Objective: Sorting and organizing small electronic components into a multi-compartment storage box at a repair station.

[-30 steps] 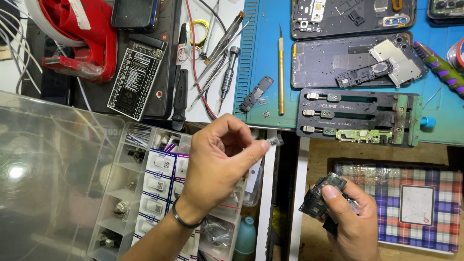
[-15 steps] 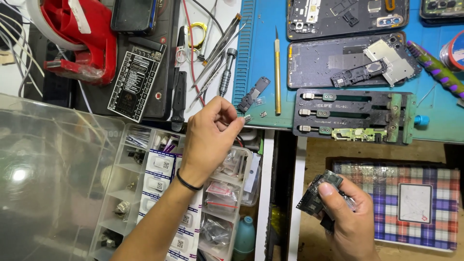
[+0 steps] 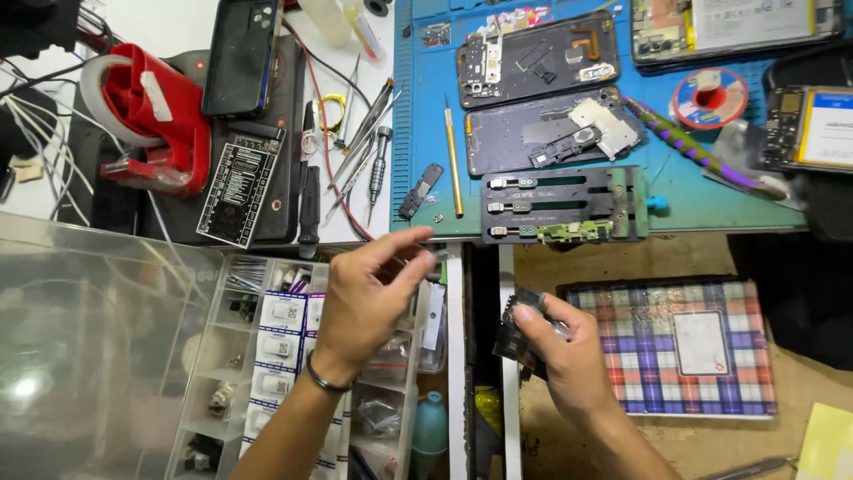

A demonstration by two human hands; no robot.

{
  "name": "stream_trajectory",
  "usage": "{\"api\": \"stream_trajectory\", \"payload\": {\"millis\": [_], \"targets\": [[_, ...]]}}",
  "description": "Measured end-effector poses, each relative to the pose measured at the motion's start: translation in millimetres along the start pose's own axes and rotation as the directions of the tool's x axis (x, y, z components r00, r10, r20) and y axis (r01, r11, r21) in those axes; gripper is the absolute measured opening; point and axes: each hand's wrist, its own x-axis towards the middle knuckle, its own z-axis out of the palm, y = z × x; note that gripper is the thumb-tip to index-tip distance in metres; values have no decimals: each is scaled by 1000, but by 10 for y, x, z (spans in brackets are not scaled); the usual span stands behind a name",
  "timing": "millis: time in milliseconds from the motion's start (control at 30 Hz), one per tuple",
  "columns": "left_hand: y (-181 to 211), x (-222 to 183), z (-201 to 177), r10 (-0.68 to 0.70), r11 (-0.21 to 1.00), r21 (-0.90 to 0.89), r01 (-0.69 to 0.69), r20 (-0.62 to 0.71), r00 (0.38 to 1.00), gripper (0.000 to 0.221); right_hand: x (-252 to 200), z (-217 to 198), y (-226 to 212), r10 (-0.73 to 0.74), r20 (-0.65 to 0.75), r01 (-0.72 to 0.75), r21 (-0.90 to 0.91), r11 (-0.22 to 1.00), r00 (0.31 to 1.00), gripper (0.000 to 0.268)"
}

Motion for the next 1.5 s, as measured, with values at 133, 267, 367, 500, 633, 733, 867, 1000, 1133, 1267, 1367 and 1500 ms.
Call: {"api": "stream_trajectory", "payload": {"millis": [133, 267, 367, 500, 633, 733, 867, 1000, 1133, 1267, 1367, 1500], "targets": [[198, -369, 218, 279, 960, 12, -279, 3, 960, 16, -27, 41, 3, 34, 61, -39, 95, 995, 998, 23], [284, -573, 445, 358, 934, 26, -357, -46, 932, 13, -82, 74, -57, -18, 96, 8, 103, 995, 995, 26], [310, -675, 586, 414, 908, 119, -402, -107, 904, 14, -81, 93, 8, -69, 122, 48, 161, 986, 990, 23], [331, -719, 735, 548, 813, 346, -469, -182, 816, 13, -35, 113, 88, -140, 26, 126, 304, 944, 990, 22], [337, -746, 768, 640, 701, 512, -496, -147, 754, 14, -8, 76, 136, -231, 107, 183, 339, 923, 967, 28], [360, -721, 821, 662, 675, 540, -503, -143, 735, 15, -21, 60, 78, -273, 112, 223, 333, 916, 955, 29], [383, -657, 868, 660, 678, 535, -504, -143, 738, 13, -64, 35, -1, -290, 116, 237, 341, 910, 950, 32], [405, -613, 838, 677, 680, 464, -567, -99, 730, 13, -32, -4, -18, -305, 89, 255, 356, 899, 948, 31], [359, -596, 794, 699, 668, 414, -618, -64, 712, 19, -28, -40, -50, -319, 106, 263, 356, 897, 942, 29], [352, -592, 723, 754, 598, 434, -674, -19, 657, 18, -27, -63, -79, -312, 111, 258, 344, 903, 943, 27], [311, -580, 743, 772, 525, 527, -669, 35, 634, 16, -25, -85, -72, -341, 120, 298, 280, 913, 932, 29], [360, -631, 777, 800, 458, 611, -646, 35, 599, 17, 158, -228, 139, -359, 35, 342, 233, 910, 933, 27]]}}
